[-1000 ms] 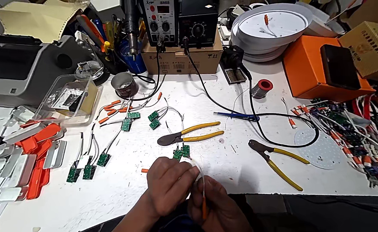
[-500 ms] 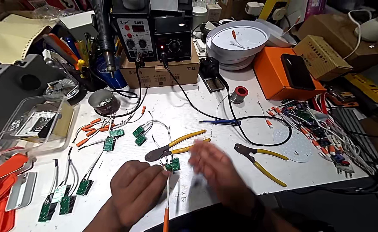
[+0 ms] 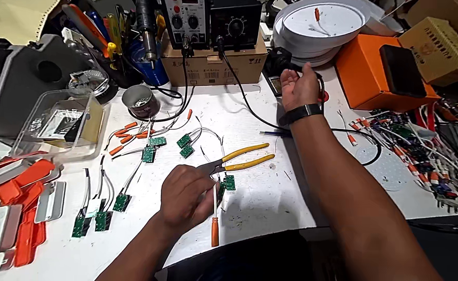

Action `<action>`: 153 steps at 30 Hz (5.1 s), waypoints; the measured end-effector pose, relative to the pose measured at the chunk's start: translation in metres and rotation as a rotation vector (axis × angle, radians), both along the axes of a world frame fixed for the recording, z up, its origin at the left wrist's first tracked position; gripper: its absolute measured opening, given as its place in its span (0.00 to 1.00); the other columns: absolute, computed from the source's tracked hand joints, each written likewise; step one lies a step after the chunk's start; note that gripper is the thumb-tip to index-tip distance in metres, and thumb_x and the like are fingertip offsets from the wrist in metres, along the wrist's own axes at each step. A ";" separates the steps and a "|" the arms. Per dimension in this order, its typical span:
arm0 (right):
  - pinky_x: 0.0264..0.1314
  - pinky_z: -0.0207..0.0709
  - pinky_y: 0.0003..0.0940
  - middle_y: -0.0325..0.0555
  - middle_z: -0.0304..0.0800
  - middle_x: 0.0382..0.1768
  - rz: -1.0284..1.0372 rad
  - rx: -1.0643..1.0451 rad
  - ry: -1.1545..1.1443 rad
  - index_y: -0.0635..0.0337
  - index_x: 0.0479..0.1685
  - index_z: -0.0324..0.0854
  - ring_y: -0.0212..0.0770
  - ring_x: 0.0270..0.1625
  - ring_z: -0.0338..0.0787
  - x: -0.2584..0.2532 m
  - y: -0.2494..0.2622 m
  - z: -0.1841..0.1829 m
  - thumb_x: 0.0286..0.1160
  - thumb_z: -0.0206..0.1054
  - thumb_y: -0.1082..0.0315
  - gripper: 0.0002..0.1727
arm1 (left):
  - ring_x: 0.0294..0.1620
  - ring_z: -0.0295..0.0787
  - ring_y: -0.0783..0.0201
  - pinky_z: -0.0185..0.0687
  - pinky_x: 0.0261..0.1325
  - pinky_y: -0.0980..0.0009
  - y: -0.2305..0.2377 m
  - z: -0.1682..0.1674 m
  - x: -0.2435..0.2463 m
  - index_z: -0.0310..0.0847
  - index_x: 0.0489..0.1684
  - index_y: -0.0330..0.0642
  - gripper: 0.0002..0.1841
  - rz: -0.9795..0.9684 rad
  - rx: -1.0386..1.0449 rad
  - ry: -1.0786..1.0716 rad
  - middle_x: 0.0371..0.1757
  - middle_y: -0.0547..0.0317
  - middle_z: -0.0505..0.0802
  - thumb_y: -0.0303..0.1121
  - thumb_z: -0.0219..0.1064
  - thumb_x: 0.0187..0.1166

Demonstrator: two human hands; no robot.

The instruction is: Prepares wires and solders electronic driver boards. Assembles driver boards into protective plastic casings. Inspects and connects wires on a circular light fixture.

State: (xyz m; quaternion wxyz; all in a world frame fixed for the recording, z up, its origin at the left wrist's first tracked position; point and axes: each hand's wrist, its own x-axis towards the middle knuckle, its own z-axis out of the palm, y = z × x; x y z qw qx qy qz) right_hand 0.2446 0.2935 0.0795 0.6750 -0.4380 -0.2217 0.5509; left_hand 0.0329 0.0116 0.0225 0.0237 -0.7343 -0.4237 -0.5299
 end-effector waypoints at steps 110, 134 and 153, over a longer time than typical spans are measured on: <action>0.38 0.95 0.40 0.54 0.93 0.34 0.016 -0.064 -0.263 0.64 0.51 0.74 0.45 0.30 0.96 0.137 -0.208 -0.050 0.91 0.52 0.70 0.08 | 0.48 0.87 0.72 0.82 0.53 0.76 -0.015 -0.003 0.005 0.77 0.38 0.51 0.07 -0.117 -0.184 0.011 0.41 0.69 0.89 0.40 0.65 0.84; 0.38 0.94 0.41 0.52 0.93 0.32 -0.003 -0.074 -0.269 0.62 0.50 0.74 0.45 0.30 0.96 0.137 -0.205 -0.050 0.91 0.51 0.71 0.07 | 0.48 0.87 0.72 0.82 0.52 0.75 -0.016 -0.002 0.004 0.77 0.38 0.51 0.07 -0.116 -0.185 0.002 0.41 0.69 0.89 0.40 0.66 0.84; 0.36 0.95 0.40 0.51 0.93 0.32 -0.008 -0.034 -0.257 0.62 0.51 0.75 0.44 0.29 0.96 0.139 -0.208 -0.052 0.89 0.52 0.73 0.07 | 0.48 0.87 0.71 0.82 0.52 0.75 -0.017 -0.001 0.005 0.77 0.38 0.51 0.07 -0.113 -0.193 0.005 0.42 0.68 0.89 0.40 0.66 0.83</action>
